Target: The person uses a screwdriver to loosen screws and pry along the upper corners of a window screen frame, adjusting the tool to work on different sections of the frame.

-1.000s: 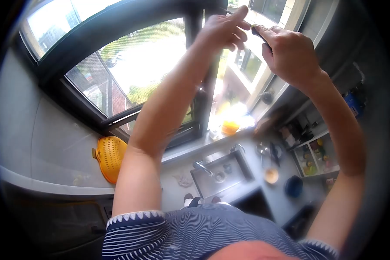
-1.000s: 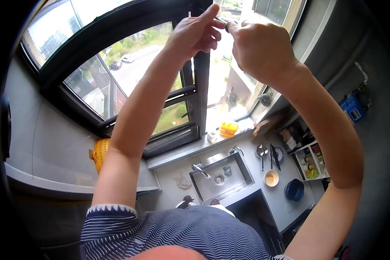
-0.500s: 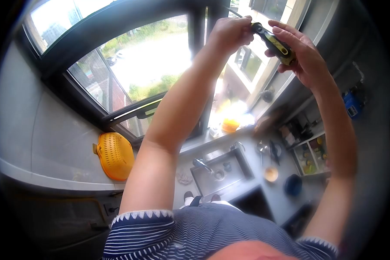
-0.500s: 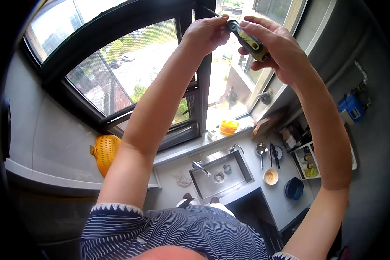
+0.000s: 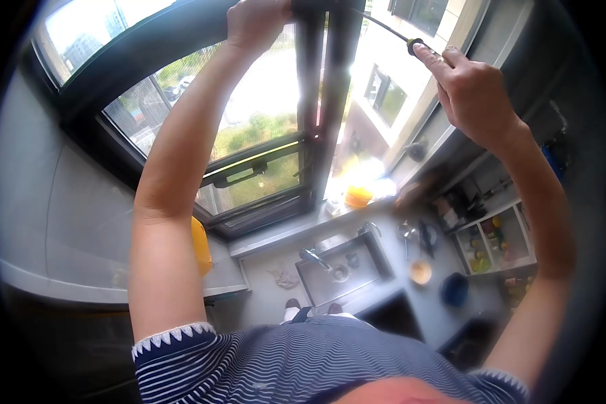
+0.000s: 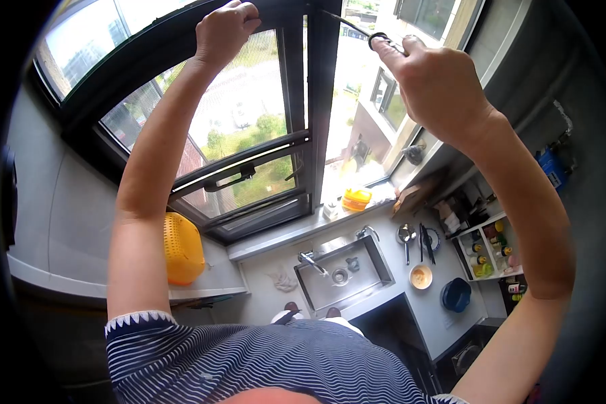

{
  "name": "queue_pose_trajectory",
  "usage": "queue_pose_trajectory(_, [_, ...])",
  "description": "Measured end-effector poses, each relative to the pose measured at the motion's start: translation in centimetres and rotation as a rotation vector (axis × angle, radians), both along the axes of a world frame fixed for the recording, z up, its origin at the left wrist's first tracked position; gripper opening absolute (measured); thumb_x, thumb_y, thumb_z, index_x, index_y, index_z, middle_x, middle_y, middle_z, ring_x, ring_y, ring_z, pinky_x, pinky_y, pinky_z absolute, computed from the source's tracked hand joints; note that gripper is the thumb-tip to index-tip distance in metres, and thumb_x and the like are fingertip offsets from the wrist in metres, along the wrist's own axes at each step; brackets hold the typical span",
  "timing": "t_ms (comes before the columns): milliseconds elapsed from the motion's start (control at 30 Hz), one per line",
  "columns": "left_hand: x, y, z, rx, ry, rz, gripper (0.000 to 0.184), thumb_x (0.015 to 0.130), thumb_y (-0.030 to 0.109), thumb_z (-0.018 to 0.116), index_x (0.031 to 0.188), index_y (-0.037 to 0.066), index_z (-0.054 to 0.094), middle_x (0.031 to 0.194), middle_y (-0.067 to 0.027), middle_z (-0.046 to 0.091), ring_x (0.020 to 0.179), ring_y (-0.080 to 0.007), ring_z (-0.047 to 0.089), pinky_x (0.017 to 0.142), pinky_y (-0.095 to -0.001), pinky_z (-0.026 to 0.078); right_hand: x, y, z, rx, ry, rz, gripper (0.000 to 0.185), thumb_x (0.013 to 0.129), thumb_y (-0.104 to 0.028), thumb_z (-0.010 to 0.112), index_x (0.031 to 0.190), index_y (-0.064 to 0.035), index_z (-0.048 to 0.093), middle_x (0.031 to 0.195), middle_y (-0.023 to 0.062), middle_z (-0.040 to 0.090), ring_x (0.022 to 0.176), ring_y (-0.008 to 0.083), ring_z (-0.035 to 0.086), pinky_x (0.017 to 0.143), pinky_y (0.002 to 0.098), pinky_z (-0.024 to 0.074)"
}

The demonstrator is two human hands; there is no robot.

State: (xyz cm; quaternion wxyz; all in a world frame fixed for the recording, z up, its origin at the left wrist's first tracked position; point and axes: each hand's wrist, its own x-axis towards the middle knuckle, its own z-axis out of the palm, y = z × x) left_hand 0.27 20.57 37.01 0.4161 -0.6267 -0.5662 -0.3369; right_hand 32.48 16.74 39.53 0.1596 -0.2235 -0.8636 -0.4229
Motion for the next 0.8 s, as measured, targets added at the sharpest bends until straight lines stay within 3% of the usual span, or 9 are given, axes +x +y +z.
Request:
queue_pose_trajectory(133, [-0.4,0.9,-0.2,0.013,-0.026,-0.002,0.010,0.075,0.018,0.062,0.069,0.010,0.063,0.070,-0.0085,0.060,0.061,-0.0253,0.062,0.057,-0.0366,0.051,0.2,0.7,0.2,0.157,-0.046,0.069,0.041,0.077,0.001,0.058,0.118,-0.0078,0.058,0.094,0.0144,0.064,0.070,0.0226,0.066,0.058,0.0289,0.0533])
queue_pose_trajectory(300, [2.0,-0.3,0.0,-0.031,-0.141,0.024,0.012,0.076,0.020,0.063,0.070,0.010,0.065,0.073,-0.0108,0.061,0.069,-0.0268,0.063,0.062,-0.0382,0.051,-0.4,-0.1,0.2,0.049,0.006,0.055,0.041,0.077,0.002,0.057,0.117,-0.0054,0.058,0.089,0.0146,0.063,0.071,0.0237,0.066,0.060,0.0301,0.0534])
queue_pose_trajectory(333, [3.3,-0.6,0.0,-0.088,-0.240,-0.056,0.010,0.077,0.020,0.063,0.078,0.012,0.068,0.078,-0.0129,0.061,0.073,-0.0279,0.063,0.066,-0.0390,0.051,-0.6,-0.3,0.3,0.030,0.015,0.048,0.041,0.077,0.002,0.056,0.117,-0.0049,0.058,0.088,0.0147,0.063,0.070,0.0241,0.066,0.060,0.0304,0.0534])
queue_pose_trajectory(433, [9.4,-0.8,-1.2,-0.505,-1.068,-0.776,0.045,0.080,0.050,0.063,0.081,0.005,0.069,0.058,-0.0028,0.061,0.050,-0.0097,0.060,0.044,-0.0229,0.046,-1.1,-0.7,0.0,0.032,0.034,0.045,0.038,0.077,0.002,0.056,0.114,-0.0033,0.059,0.087,0.0144,0.062,0.070,0.0249,0.066,0.060,0.0309,0.0534])
queue_pose_trajectory(500, [12.8,-1.0,-1.5,-0.735,-1.462,-1.135,0.042,0.082,0.042,0.065,0.077,0.000,0.062,0.062,-0.0056,0.060,0.048,-0.0107,0.058,0.037,-0.0195,0.042,-1.1,-0.6,-0.3,0.035,0.034,0.043,0.038,0.077,-0.003,0.059,0.115,-0.0027,0.058,0.088,0.0147,0.062,0.070,0.0253,0.065,0.061,0.0311,0.0534])
queue_pose_trajectory(633, [14.1,1.1,-2.7,-0.747,-1.681,-1.282,0.028,0.085,0.026,0.064,0.082,-0.001,0.060,0.065,-0.0082,0.060,0.052,-0.0146,0.059,0.040,-0.0214,0.045,-0.5,0.0,-0.8,-0.102,0.132,0.176,0.046,0.079,-0.016,0.065,0.120,-0.0010,0.053,0.085,0.0136,0.061,0.066,0.0211,0.065,0.056,0.0300,0.0531])
queue_pose_trajectory(700, [13.9,1.6,-3.6,-0.700,-1.708,-1.355,0.025,0.086,0.023,0.063,0.083,-0.002,0.060,0.066,-0.0099,0.061,0.053,-0.0158,0.060,0.043,-0.0224,0.047,-0.2,-1.0,0.3,-0.864,0.562,0.170,0.050,0.080,-0.024,0.067,0.121,-0.0009,0.050,0.084,0.0119,0.060,0.064,0.0171,0.063,0.049,0.0277,0.0511])
queue_pose_trajectory(733, [13.7,2.1,-4.0,-0.691,-1.566,-1.399,0.024,0.087,0.022,0.062,0.083,-0.002,0.060,0.067,-0.0105,0.061,0.054,-0.0161,0.060,0.044,-0.0229,0.048,-0.1,-1.4,0.5,-1.247,0.776,0.160,0.053,0.080,-0.027,0.068,0.122,-0.0008,0.049,0.083,0.0110,0.059,0.063,0.0151,0.062,0.046,0.0266,0.0500])
queue_pose_trajectory(800, [13.3,2.4,-4.2,-0.691,-1.431,-1.441,0.025,0.087,0.022,0.061,0.084,-0.003,0.060,0.068,-0.0114,0.062,0.055,-0.0167,0.061,0.045,-0.0232,0.049,-0.3,-1.4,-0.5,-1.616,1.042,0.240,0.052,0.084,-0.027,0.064,0.125,0.0015,0.046,0.078,0.0075,0.056,0.056,0.0079,0.056,0.036,0.0193,0.0406])
